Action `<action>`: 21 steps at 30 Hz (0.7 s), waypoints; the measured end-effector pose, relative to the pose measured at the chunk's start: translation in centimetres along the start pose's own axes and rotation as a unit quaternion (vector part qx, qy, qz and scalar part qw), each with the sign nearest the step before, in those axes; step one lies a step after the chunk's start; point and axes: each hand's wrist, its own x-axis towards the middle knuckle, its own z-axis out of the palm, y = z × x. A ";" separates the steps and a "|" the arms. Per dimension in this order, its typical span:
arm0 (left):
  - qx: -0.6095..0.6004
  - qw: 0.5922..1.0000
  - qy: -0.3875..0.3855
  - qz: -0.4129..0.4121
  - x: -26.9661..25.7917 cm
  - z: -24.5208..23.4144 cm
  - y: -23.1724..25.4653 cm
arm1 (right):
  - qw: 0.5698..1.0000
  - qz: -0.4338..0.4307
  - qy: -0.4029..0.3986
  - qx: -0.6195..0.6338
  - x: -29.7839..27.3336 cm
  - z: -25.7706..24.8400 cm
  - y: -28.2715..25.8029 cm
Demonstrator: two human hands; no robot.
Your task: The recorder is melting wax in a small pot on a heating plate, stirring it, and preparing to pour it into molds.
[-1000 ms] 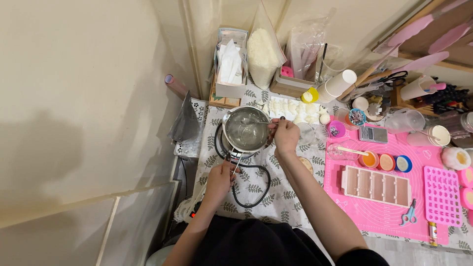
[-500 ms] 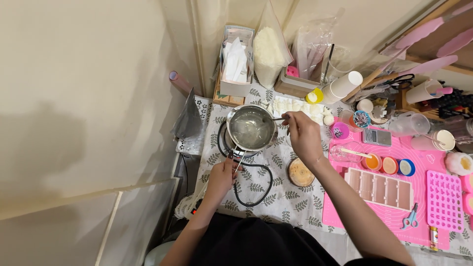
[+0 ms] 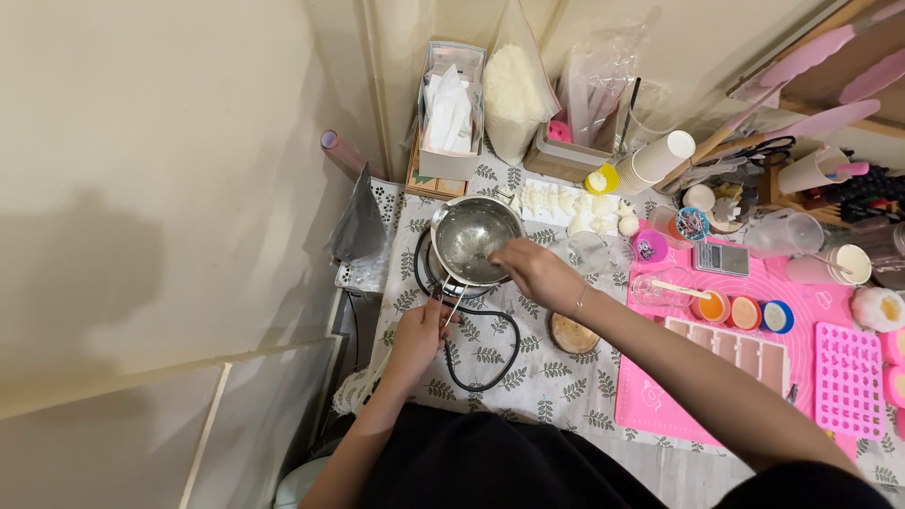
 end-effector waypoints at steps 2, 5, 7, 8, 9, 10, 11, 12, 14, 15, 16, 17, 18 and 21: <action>0.000 1.000 0.001 0.000 -0.2 0.1 0.4 | 0.998 0.047 0.018 0.023 0.7 -0.2 0.1; 0.008 1.000 0.006 -0.015 -0.4 0.1 0.8 | 0.967 0.242 0.003 0.079 1.9 -2.0 -1.3; 0.018 1.000 0.017 0.003 -0.2 0.0 0.6 | 0.995 0.083 0.059 0.006 1.3 -2.5 -1.9; 0.017 1.000 0.018 0.003 0.1 0.0 0.1 | 0.995 0.082 0.058 0.007 0.9 -1.6 -1.8; 0.020 0.999 0.020 0.018 0.4 0.1 -0.4 | 0.998 0.014 0.067 0.017 0.5 -0.8 -1.8; 0.025 0.999 0.022 0.035 0.8 -0.1 -0.8 | 0.995 -0.054 0.077 0.026 0.2 0.1 -1.7; 0.027 0.999 0.022 0.036 0.8 -0.2 -0.6 | 0.995 -0.054 0.080 0.026 0.4 0.3 -2.0; 0.032 0.999 0.019 0.036 0.7 -0.2 -0.7 | 0.998 -0.036 0.048 0.030 0.5 0.4 -2.3; 0.038 0.999 0.014 0.036 0.5 -0.3 -0.4 | 0.999 -0.016 0.017 0.033 0.6 0.9 -1.8; 0.044 0.999 0.014 0.027 0.4 -0.4 -0.1 | 0.997 0.027 0.015 0.064 0.6 1.3 -1.1; 0.049 0.999 0.014 0.017 0.2 -0.4 0.1 | 0.993 0.071 0.011 0.096 0.5 1.7 -0.4; 0.050 0.999 0.012 0.016 0.2 -0.4 0.0 | 0.993 0.072 0.012 0.096 0.7 1.1 -0.6; 0.051 0.999 0.015 0.012 0.3 -0.3 -0.1 | 0.987 0.128 0.031 0.097 0.8 0.5 -0.6; 0.053 0.998 0.022 0.010 0.3 -0.4 0.3 | 0.974 0.203 0.066 0.079 1.7 -2.1 -1.8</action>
